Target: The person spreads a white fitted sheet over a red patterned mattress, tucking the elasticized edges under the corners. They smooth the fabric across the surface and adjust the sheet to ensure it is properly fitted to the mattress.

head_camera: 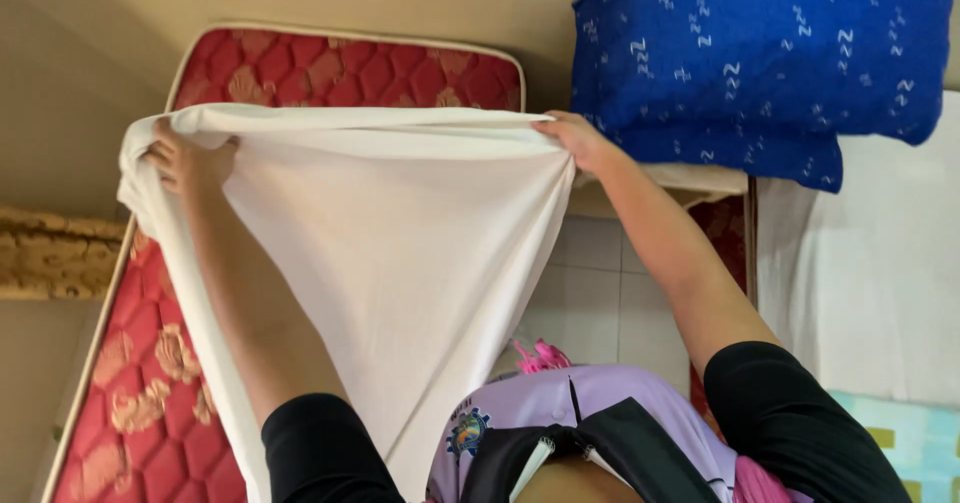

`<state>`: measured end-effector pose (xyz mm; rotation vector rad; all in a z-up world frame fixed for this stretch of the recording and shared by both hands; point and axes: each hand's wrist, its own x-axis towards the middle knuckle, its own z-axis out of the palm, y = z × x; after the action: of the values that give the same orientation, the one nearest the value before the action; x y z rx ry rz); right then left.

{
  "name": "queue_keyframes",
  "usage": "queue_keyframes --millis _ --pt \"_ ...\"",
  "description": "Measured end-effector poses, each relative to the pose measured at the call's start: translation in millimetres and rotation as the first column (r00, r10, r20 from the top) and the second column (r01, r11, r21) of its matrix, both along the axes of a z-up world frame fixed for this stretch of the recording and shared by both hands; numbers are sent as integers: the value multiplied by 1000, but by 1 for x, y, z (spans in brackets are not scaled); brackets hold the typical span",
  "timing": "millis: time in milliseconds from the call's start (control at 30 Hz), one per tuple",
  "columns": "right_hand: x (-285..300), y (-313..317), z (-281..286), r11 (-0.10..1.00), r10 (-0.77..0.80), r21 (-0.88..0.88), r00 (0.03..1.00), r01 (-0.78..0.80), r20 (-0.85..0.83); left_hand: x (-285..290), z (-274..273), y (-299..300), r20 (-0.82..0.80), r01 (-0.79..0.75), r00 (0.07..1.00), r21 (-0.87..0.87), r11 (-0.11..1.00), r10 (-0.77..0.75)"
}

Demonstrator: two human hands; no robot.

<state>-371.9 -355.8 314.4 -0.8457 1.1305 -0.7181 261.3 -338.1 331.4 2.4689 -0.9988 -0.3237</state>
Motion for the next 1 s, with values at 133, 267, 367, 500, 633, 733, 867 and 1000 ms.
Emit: queue_keyframes --millis 133,267,367,500,633,733,867,1000 --pt "41 -66 -6 993 -19 -122 990 1 -142 42 60 -81 33 -59 998 -13 998 59" --pt "61 -123 -20 913 -139 -388 990 125 -9 73 81 -152 30 68 998 -409 910 -61" --pt "64 -151 -31 875 -236 -421 970 238 58 62 74 -181 -90 107 974 -621 777 -206" --pt "65 -149 -58 914 -326 -279 943 294 -74 101 -88 -237 -544 -78 778 -579 812 -313" --pt "61 -134 -75 950 -307 -120 932 288 -193 26 -167 -201 -678 -115 722 -311 943 -135" --pt "56 -131 -116 963 -239 -201 907 178 -347 2 -280 -195 -934 -231 319 -243 942 -163" --pt "53 -127 -152 983 -128 -163 959 88 -253 -99 -302 -161 -755 195 532 -331 923 -383" --pt "54 -128 -153 995 -100 -54 947 87 -306 -189 -217 -134 -388 622 638 -250 742 -665"
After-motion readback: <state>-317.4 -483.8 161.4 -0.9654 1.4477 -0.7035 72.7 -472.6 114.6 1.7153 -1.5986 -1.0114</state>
